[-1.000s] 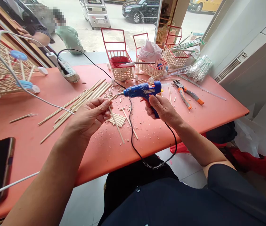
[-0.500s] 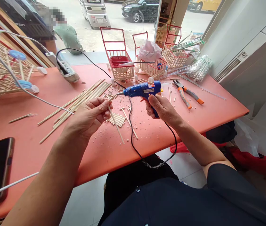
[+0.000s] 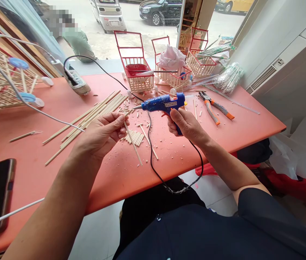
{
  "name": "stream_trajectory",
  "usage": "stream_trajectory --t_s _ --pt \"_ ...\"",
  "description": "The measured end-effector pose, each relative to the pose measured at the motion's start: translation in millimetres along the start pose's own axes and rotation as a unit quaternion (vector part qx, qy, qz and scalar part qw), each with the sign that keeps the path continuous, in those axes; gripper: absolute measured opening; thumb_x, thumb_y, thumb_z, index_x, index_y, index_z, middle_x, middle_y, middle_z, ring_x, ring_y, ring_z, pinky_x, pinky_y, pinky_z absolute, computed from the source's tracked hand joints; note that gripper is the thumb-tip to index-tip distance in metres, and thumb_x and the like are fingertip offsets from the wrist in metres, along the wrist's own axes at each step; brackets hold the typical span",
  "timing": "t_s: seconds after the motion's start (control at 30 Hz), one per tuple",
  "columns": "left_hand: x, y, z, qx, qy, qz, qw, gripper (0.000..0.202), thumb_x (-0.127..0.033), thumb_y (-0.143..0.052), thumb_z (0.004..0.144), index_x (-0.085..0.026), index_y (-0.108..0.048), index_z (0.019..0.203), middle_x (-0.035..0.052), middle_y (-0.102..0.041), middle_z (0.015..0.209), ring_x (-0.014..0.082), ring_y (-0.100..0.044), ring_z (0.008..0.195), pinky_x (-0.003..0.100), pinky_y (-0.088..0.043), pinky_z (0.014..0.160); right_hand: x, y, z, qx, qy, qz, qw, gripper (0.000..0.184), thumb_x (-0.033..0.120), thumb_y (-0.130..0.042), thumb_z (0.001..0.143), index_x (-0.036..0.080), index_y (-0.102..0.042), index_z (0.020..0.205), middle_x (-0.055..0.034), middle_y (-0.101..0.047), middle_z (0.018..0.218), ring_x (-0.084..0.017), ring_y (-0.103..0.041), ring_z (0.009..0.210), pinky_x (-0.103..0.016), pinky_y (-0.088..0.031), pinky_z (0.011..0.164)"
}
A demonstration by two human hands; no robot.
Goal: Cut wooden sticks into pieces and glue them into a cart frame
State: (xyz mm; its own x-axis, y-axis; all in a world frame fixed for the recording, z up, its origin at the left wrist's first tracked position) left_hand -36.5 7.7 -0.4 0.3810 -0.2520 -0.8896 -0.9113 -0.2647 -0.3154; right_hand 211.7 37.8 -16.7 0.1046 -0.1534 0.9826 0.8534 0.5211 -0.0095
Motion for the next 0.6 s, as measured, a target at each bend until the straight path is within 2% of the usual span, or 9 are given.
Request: stream_trajectory --t_s 0.6 --pt "-1.0 -1.1 -0.8 0.009 -0.005 0.006 1.000 0.035 0.006 -0.070 0.093 -0.013 -0.076 0.065 0.0026 -0.070 0.066 0.0054 -0.053 0.048 0.016 -0.043 0.048 -2.8 0.3 1.7 -0.005 0.015 0.001 1.000 0.067 0.086 -0.070 0.101 0.026 -0.042 0.084 0.0097 -0.036 0.069 -0.006 -0.035 0.056 -0.024 -0.029 0.049"
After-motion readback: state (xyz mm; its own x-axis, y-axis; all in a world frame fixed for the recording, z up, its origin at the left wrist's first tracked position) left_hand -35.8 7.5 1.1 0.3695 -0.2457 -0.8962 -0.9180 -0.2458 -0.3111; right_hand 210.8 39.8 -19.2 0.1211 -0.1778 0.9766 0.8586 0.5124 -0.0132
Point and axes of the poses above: each hand's wrist, its own z-axis towards the middle knuckle, its own y-axis out of the back of the hand, x = y × z, the point moved 2 cm from there along z, towards the middle knuckle
